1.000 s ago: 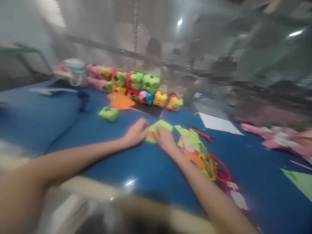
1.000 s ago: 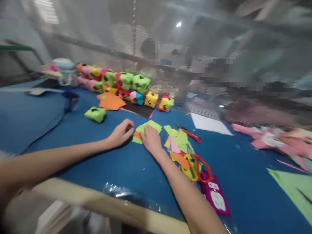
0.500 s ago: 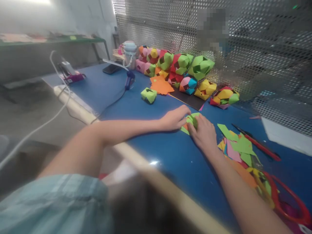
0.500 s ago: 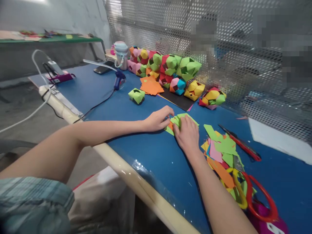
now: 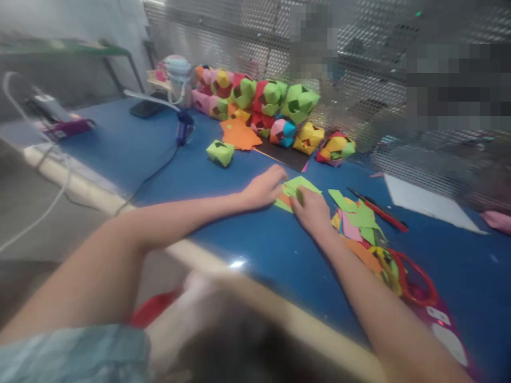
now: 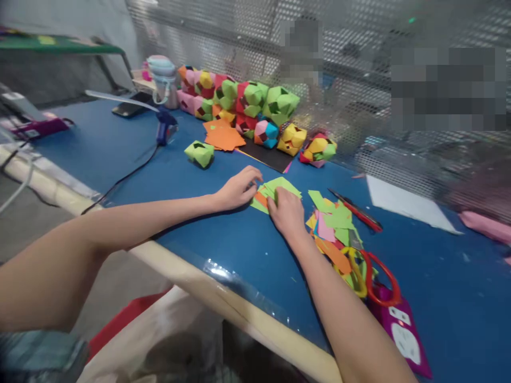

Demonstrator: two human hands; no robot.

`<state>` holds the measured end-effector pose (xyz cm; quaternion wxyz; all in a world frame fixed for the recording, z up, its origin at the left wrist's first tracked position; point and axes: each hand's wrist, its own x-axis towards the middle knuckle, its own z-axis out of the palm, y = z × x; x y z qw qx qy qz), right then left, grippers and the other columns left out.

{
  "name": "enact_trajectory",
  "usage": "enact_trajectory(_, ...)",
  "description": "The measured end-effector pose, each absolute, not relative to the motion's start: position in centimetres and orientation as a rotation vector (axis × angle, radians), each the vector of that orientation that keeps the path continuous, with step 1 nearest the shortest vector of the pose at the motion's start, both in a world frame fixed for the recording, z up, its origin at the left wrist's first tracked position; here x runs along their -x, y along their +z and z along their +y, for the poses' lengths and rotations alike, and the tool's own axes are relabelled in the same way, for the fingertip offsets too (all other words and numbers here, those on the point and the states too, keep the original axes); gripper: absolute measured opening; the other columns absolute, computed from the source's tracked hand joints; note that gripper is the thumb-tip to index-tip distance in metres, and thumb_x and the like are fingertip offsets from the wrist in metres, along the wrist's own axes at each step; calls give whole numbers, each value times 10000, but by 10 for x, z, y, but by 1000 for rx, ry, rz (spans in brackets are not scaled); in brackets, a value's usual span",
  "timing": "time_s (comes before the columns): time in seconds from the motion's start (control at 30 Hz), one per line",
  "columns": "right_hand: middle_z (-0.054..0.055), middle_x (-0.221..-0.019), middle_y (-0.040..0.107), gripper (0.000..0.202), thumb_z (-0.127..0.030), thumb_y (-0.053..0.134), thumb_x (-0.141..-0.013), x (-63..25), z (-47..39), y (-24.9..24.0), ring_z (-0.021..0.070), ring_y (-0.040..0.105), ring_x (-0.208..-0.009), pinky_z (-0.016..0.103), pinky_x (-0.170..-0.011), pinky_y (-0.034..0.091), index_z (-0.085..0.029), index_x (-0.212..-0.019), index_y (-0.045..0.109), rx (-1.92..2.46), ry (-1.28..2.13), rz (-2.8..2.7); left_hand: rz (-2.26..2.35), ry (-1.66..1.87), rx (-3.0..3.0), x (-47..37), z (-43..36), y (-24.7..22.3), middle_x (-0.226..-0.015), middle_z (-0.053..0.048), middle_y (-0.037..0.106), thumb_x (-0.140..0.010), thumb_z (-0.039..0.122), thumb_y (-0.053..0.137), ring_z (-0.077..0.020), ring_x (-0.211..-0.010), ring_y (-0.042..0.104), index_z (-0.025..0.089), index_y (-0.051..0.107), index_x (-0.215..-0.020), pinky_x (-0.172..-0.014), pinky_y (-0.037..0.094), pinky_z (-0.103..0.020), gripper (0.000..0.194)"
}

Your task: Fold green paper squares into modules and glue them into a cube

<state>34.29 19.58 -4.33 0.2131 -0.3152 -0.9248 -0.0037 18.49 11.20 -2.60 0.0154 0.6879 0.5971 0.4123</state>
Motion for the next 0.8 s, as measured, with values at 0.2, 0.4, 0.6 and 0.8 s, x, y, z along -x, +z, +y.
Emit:
enact_trajectory(0.2, 156, -912, 687, 226, -229, 482, -858, -338, 202, -50, 265, 597, -853, 363, -774, 420, -114, -983, 631, 741, 57, -2466, 1916, 1342, -1888, -175, 120, -27, -956, -77, 560, -731, 41, 442, -144, -807, 547, 144, 527, -906, -749, 484, -299, 221)
enact_trajectory(0.4, 96, -713, 666, 228, -188, 457, -865, -338, 205, -56, 222, 603, -719, 346, -727, 439, -164, -728, 638, 647, 61, -2396, 1863, 1365, -1842, -174, 116, -27, -974, -70, 569, -737, 47, 450, -142, -815, 555, 151, 536, -890, -750, 479, -309, 204)
enact_trajectory(0.6, 119, -924, 697, 262, -226, 349, -940, -342, 198, -44, 200, 641, -858, 347, -777, 481, -166, -933, 605, 619, 48, -2145, 1700, 1430, -1413, -172, 107, -13, -851, -51, 592, -760, 137, 507, -140, -718, 578, 160, 533, -852, -719, 487, -318, 98)
enact_trajectory(0.8, 61, -961, 713, 165, -142, 459, -902, -342, 176, -34, 157, 642, -900, 351, -854, 459, -213, -953, 599, -30, -121, -2208, 1280, 1409, -779, -179, 100, 9, -688, -22, 565, -732, 146, 552, -132, -573, 567, 156, 504, -921, -566, 486, -264, 196)
